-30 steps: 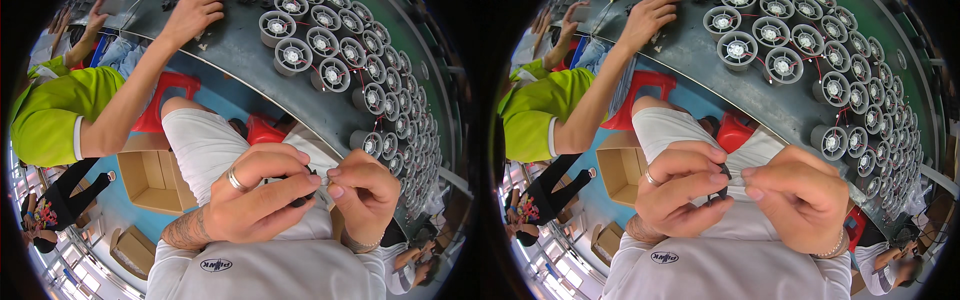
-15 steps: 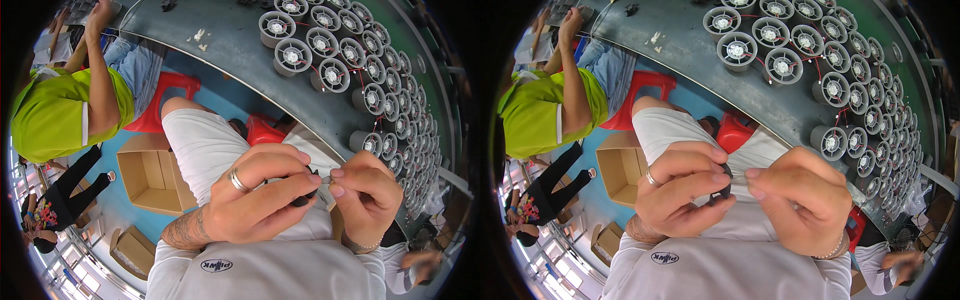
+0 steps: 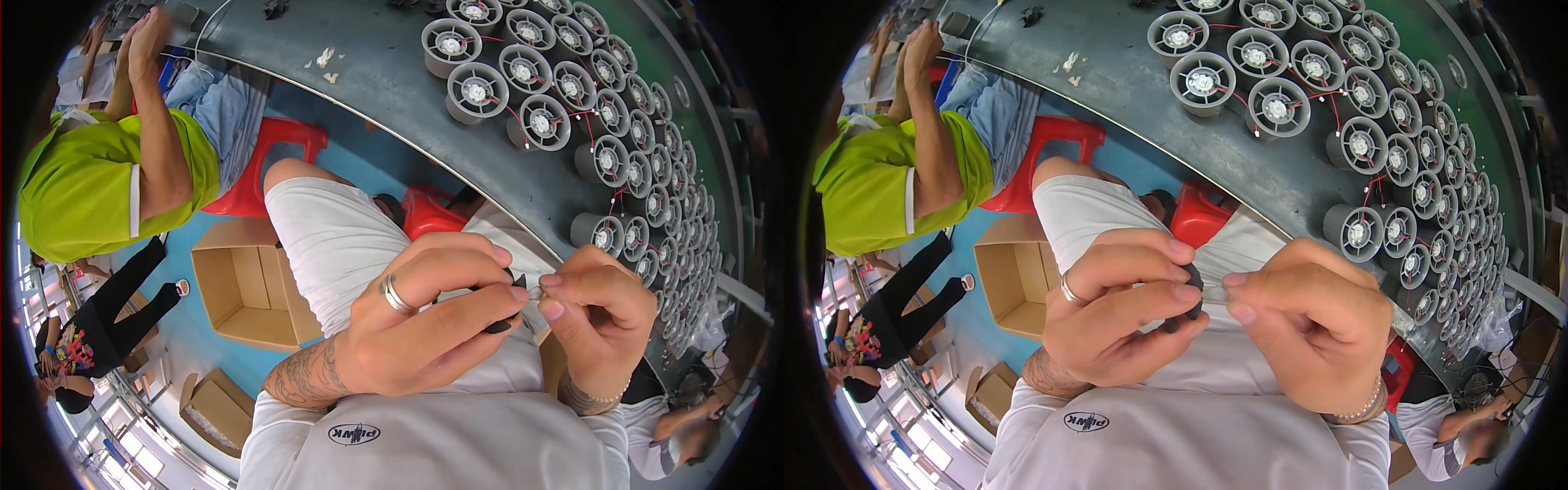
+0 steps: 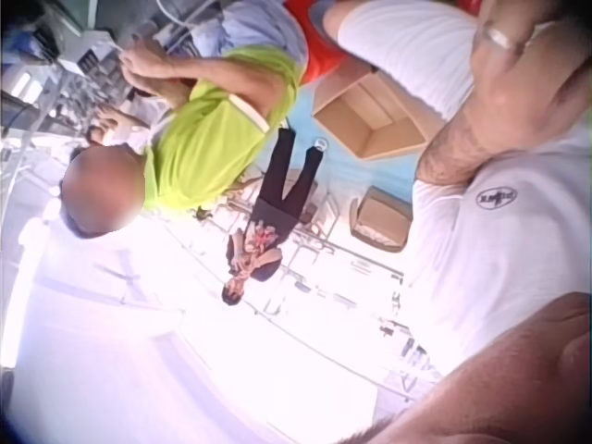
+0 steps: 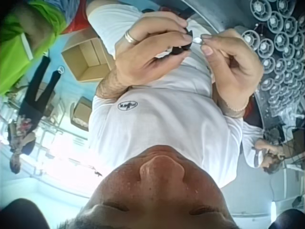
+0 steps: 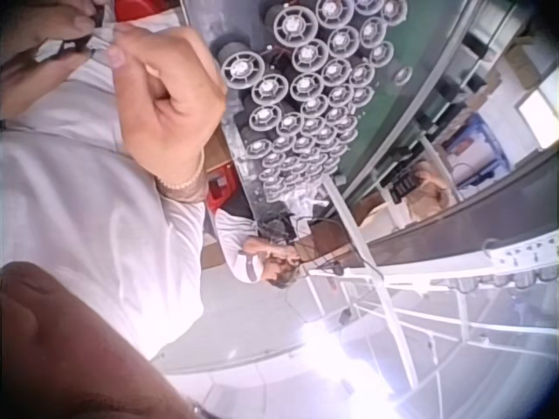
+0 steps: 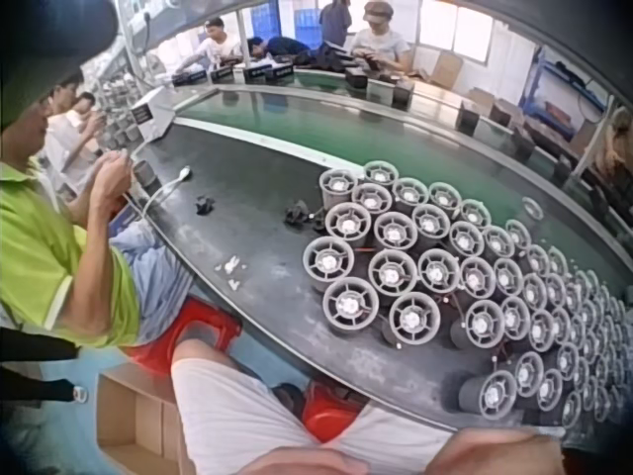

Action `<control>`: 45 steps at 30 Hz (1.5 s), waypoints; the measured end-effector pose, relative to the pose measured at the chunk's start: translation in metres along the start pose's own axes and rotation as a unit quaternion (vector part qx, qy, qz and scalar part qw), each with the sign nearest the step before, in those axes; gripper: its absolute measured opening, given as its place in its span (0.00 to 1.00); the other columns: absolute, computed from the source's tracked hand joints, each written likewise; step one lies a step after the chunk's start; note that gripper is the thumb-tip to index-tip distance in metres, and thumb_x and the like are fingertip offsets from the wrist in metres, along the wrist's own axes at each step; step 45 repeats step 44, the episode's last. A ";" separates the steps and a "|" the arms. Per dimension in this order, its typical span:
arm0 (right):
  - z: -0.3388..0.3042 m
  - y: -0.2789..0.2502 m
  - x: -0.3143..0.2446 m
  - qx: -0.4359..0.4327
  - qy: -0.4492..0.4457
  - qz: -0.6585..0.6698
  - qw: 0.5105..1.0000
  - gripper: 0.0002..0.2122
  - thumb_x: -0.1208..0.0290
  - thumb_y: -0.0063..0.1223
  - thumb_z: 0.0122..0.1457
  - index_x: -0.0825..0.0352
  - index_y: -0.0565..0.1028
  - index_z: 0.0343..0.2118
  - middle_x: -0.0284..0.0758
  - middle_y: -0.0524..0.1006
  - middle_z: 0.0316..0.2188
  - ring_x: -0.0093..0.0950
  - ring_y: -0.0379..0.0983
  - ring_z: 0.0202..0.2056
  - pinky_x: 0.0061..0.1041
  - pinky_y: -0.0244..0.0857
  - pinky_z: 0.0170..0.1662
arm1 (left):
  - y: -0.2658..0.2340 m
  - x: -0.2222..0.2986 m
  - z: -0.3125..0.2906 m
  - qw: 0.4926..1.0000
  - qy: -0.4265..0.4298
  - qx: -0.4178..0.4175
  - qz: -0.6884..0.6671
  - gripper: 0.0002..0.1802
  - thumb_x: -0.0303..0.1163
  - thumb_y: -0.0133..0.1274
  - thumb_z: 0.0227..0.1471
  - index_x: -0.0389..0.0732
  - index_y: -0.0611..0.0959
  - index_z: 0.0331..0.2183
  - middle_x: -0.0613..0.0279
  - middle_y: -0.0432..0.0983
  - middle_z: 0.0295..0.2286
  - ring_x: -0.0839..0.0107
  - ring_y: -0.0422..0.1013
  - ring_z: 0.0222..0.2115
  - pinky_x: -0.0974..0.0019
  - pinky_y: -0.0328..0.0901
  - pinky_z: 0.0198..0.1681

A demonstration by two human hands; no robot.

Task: Assembling small electric fans by pressing fan blades into motor housings on an assembly line.

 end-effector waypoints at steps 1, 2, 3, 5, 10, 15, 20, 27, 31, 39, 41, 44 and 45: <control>0.001 0.000 0.000 0.002 -0.006 0.004 1.000 0.09 0.86 0.58 0.44 0.71 0.78 0.30 0.34 0.73 0.20 0.19 0.64 0.19 0.16 0.52 0.20 | 0.000 0.000 0.000 1.000 0.000 0.001 -0.001 0.18 0.16 0.64 0.30 0.30 0.79 0.31 0.51 0.71 0.32 0.56 0.72 0.35 0.64 0.70 0.34; 0.001 0.000 0.000 0.003 -0.012 0.007 1.000 0.09 0.86 0.58 0.44 0.71 0.78 0.30 0.34 0.73 0.20 0.19 0.64 0.19 0.16 0.52 0.20 | 0.000 0.000 0.000 1.000 -0.001 0.002 -0.001 0.18 0.16 0.64 0.30 0.30 0.79 0.30 0.51 0.71 0.32 0.56 0.72 0.35 0.63 0.69 0.34; 0.000 0.000 -0.001 0.003 -0.012 0.008 1.000 0.09 0.86 0.58 0.44 0.71 0.78 0.30 0.34 0.73 0.20 0.19 0.64 0.19 0.16 0.52 0.20 | 0.000 -0.001 -0.001 1.000 -0.001 0.002 -0.001 0.18 0.16 0.64 0.30 0.30 0.79 0.30 0.51 0.71 0.32 0.56 0.72 0.35 0.63 0.69 0.34; -0.001 0.004 -0.001 -0.028 -0.002 0.011 1.000 0.09 0.86 0.58 0.44 0.71 0.78 0.30 0.35 0.74 0.21 0.19 0.64 0.19 0.16 0.53 0.20 | -0.002 -0.001 -0.002 1.000 0.007 0.008 0.000 0.16 0.16 0.64 0.30 0.31 0.79 0.29 0.50 0.71 0.33 0.55 0.72 0.35 0.63 0.70 0.34; -0.004 -0.003 -0.003 0.010 -0.033 0.039 0.999 0.07 0.86 0.58 0.44 0.71 0.78 0.29 0.35 0.76 0.22 0.20 0.65 0.20 0.17 0.54 0.21 | -0.003 0.004 0.001 1.000 0.008 0.023 -0.014 0.21 0.15 0.64 0.30 0.29 0.76 0.33 0.49 0.71 0.32 0.54 0.72 0.35 0.62 0.70 0.34; -0.006 -0.009 -0.002 0.039 -0.031 0.060 0.997 0.07 0.86 0.58 0.44 0.71 0.77 0.28 0.37 0.77 0.24 0.20 0.66 0.20 0.16 0.55 0.21 | -0.003 0.004 0.002 1.000 0.010 0.020 -0.018 0.28 0.15 0.64 0.29 0.27 0.73 0.38 0.48 0.70 0.32 0.53 0.72 0.35 0.61 0.70 0.33; -0.005 -0.005 -0.007 0.038 -0.046 0.026 0.998 0.08 0.87 0.58 0.43 0.72 0.76 0.29 0.38 0.77 0.25 0.19 0.65 0.19 0.15 0.53 0.20 | 0.001 0.007 0.004 1.000 0.016 0.006 -0.005 0.25 0.16 0.64 0.29 0.29 0.76 0.36 0.50 0.70 0.32 0.54 0.71 0.35 0.62 0.70 0.33; -0.005 -0.007 -0.005 0.028 -0.037 0.008 0.999 0.09 0.86 0.57 0.44 0.72 0.77 0.30 0.33 0.72 0.20 0.17 0.61 0.18 0.15 0.50 0.20 | 0.005 0.007 0.001 1.000 0.002 -0.001 0.005 0.19 0.16 0.64 0.31 0.31 0.79 0.32 0.51 0.69 0.35 0.56 0.70 0.38 0.64 0.69 0.35; -0.006 -0.006 0.000 0.030 -0.030 0.015 0.999 0.09 0.86 0.57 0.44 0.72 0.77 0.31 0.33 0.71 0.20 0.17 0.60 0.17 0.15 0.49 0.20 | 0.005 0.003 0.001 1.000 0.003 0.003 0.008 0.18 0.15 0.63 0.31 0.31 0.79 0.31 0.51 0.69 0.35 0.55 0.70 0.37 0.63 0.69 0.35; -0.007 -0.002 0.002 0.036 -0.039 0.005 0.999 0.09 0.87 0.58 0.44 0.72 0.77 0.31 0.35 0.73 0.21 0.17 0.62 0.18 0.15 0.50 0.20 | 0.004 -0.001 0.000 0.998 -0.052 0.019 -0.025 0.17 0.15 0.63 0.31 0.31 0.79 0.30 0.49 0.70 0.34 0.56 0.71 0.37 0.63 0.69 0.36; -0.007 -0.002 0.003 0.039 -0.044 0.000 0.998 0.09 0.86 0.58 0.45 0.72 0.77 0.31 0.36 0.75 0.23 0.17 0.63 0.19 0.15 0.51 0.20 | 0.004 -0.004 0.000 0.996 -0.076 0.016 -0.037 0.17 0.14 0.63 0.31 0.31 0.79 0.30 0.49 0.71 0.34 0.56 0.71 0.37 0.62 0.68 0.37; -0.008 0.000 0.004 0.043 -0.045 0.013 0.998 0.08 0.86 0.57 0.46 0.72 0.77 0.31 0.36 0.75 0.24 0.17 0.63 0.19 0.15 0.51 0.19 | 0.004 -0.007 0.000 0.997 -0.060 0.030 -0.049 0.17 0.15 0.63 0.32 0.31 0.80 0.30 0.49 0.71 0.34 0.55 0.71 0.37 0.59 0.68 0.39; -0.008 0.000 0.004 0.043 -0.045 0.013 0.998 0.08 0.86 0.57 0.46 0.72 0.77 0.31 0.36 0.75 0.24 0.17 0.63 0.19 0.15 0.51 0.19 | 0.004 -0.007 0.000 0.997 -0.060 0.030 -0.049 0.17 0.15 0.63 0.32 0.31 0.80 0.30 0.49 0.71 0.34 0.55 0.71 0.37 0.59 0.68 0.39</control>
Point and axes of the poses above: each hand's wrist, its own z-axis towards the middle knuckle, its own y-axis out of the palm, x = y × z, the point moved 7 cm from there along z, towards the middle knuckle
